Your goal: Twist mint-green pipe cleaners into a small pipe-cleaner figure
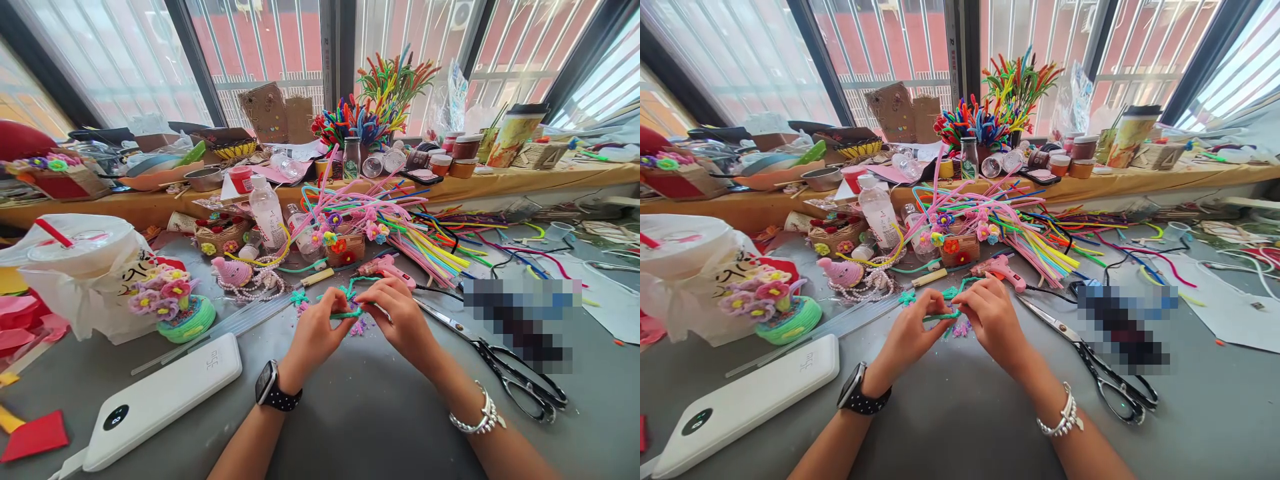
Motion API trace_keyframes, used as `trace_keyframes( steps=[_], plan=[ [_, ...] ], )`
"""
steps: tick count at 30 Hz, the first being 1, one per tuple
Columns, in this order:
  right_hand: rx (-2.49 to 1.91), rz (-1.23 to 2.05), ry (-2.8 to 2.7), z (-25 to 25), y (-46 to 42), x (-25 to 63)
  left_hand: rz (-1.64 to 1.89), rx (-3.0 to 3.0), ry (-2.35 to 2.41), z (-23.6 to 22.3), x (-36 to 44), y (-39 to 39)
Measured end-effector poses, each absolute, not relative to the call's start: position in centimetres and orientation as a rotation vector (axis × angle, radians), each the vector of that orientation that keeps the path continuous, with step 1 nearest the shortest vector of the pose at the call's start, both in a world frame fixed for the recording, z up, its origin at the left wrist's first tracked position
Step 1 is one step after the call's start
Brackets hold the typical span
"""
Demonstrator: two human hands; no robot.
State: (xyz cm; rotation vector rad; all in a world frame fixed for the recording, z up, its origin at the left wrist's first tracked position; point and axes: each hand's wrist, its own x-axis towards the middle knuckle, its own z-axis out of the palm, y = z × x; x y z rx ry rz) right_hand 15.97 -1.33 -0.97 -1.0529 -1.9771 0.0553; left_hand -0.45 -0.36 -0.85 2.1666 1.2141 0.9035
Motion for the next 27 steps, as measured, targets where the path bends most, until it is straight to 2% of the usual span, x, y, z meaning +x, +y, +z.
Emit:
trace_keyframes(
  steps=[6,11,15,20,27],
  plan=[
    [-1.115,0.0,-1.975,-1.1,-1.4,15.8,0.924,2.058,1.171,-0.7,-0.7,-0.2],
    [-1.179,0.217,-1.966,-0.4,-1.1,16.7,0.924,1.841,1.041,-0.1,-1.0,0.0],
    [-1.145,0.335,-2.086,-0.5,-0.9,17.4,0.896,1.972,1.043,0.2,-1.0,-0.1],
    [-1.18,0.025,-2.191,-1.5,-0.5,17.2,0.862,2.194,1.095,-0.2,-0.6,-0.3],
    [-1.173,-0.514,-2.041,-1.6,-1.1,16.2,0.884,1.932,1.192,-0.3,-0.6,0.0]
  ],
)
